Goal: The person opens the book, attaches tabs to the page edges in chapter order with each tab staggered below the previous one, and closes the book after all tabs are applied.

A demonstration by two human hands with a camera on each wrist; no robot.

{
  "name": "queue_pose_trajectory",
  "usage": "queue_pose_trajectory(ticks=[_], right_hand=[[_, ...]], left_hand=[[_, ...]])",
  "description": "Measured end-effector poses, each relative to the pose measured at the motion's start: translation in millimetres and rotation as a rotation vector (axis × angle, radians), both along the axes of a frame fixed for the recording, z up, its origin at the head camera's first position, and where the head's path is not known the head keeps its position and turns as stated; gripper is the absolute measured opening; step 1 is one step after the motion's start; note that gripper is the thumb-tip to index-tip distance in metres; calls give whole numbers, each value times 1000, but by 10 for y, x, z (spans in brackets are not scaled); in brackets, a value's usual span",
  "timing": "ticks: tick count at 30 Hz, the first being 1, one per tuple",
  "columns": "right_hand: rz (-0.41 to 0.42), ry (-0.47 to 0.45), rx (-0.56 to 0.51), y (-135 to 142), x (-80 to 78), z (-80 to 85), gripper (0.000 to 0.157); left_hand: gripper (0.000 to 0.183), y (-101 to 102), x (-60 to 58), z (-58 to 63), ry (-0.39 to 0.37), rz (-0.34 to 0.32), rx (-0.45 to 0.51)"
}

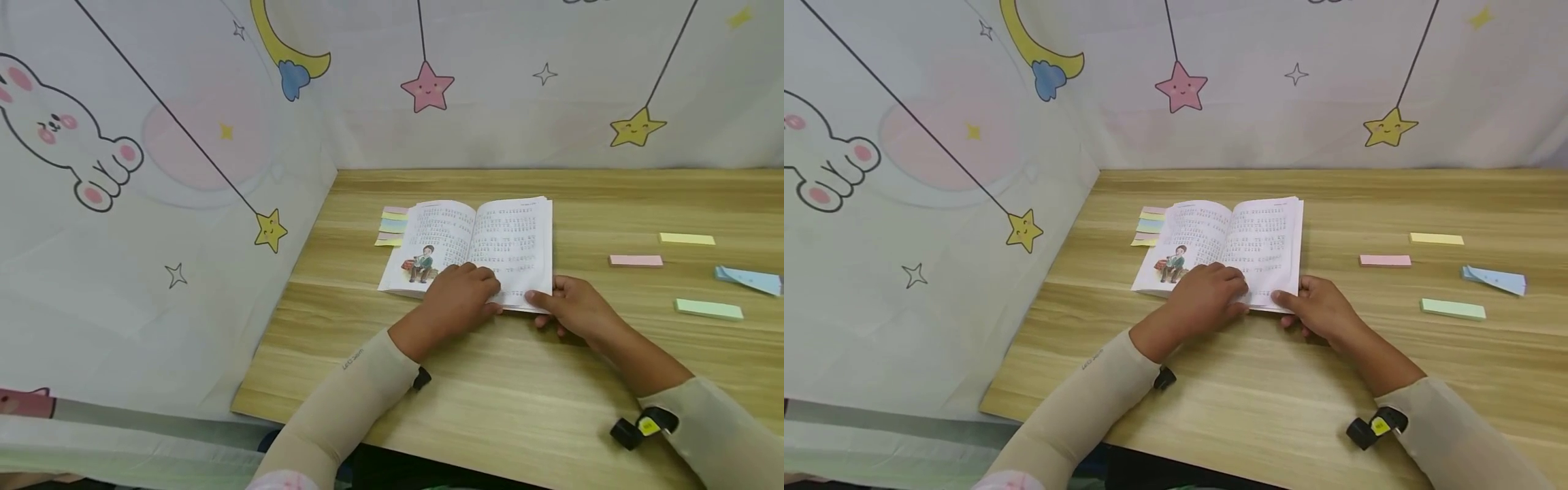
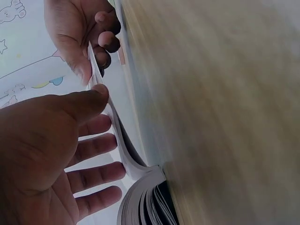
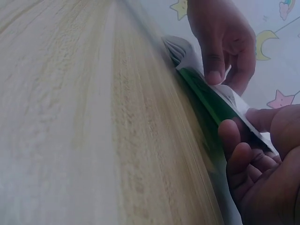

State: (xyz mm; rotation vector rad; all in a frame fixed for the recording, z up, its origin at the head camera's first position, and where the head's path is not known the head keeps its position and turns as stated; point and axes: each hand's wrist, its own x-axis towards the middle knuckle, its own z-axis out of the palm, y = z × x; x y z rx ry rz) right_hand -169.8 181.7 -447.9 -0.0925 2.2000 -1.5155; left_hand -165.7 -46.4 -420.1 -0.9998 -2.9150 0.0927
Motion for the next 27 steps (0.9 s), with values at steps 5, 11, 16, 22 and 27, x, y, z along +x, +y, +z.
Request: queue_pose_trajectory(ticks=[5,11,16,22,27], right_hand=[[-12,1,9,-30,-5,-15,58],[7,15,-5,3,6,23,54],[35,23,1,36,30,45,40],[47,33,-14,50,26,27,45],[16,10,-24,3,2,12,54]], left_hand=[[32,-2,-19,6,-33,17,16],[84,-72,-57,17,203,169,308],[80,-144,-43,59,533,268,141],[39,-72,23,49,158,86,-9],[46,-25,16,22,7,50,-4]])
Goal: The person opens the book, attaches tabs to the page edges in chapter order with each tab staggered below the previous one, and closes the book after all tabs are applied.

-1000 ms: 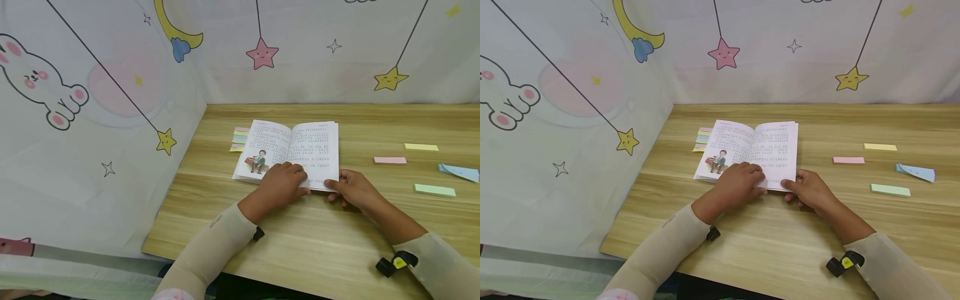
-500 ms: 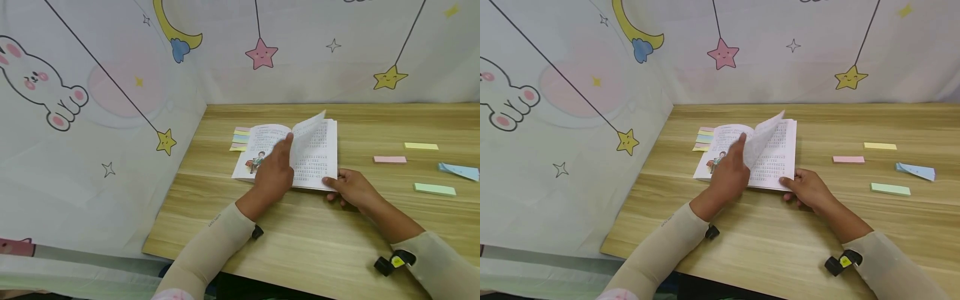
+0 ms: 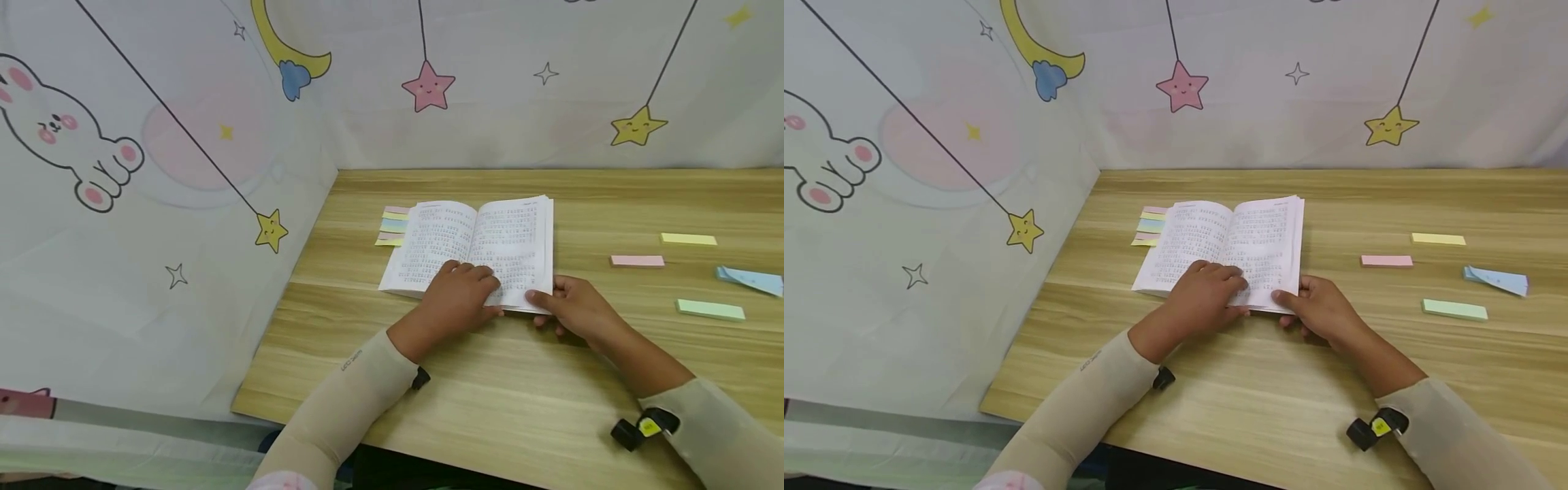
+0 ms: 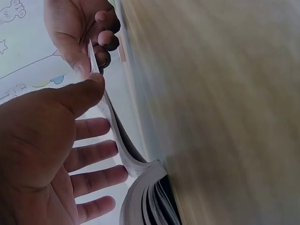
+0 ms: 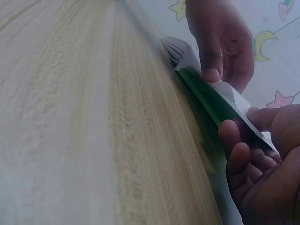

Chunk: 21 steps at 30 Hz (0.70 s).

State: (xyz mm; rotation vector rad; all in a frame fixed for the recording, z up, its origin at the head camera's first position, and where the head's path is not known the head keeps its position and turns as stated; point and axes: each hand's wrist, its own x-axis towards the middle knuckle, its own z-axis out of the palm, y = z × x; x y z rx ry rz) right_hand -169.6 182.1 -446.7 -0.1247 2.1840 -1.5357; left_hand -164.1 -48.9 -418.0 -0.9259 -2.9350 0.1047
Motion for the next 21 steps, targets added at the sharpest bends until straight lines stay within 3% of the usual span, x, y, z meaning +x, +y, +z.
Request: queue_pose_trajectory(ticks=[5,9,11,14,16,17,19,21], right_hand=[[-39,3,48,-51,-11,-8,61],[-39,-3,38,-33,2,8,60],[-35,-9,28,-15,9,21,58],[-16,1,31,7,17,37,53],[-4,5,37,21,20,43,52],[3,12,44,27,21,44,51],[11,17,54,33,19,39,51],[9,14,57,36,15,33,51]], left_hand=[[38,1,-22,-23,-31,-2,0],[37,-47,-41,-11,-16,43,109],[48,-88,-62,-8,97,87,190],[68,-153,-94,1,382,198,263],[75,-181,-109,12,552,267,233],[76,-190,-104,20,586,293,193],[67,-194,-80,34,571,293,77],[52,-178,-45,31,452,246,-27]])
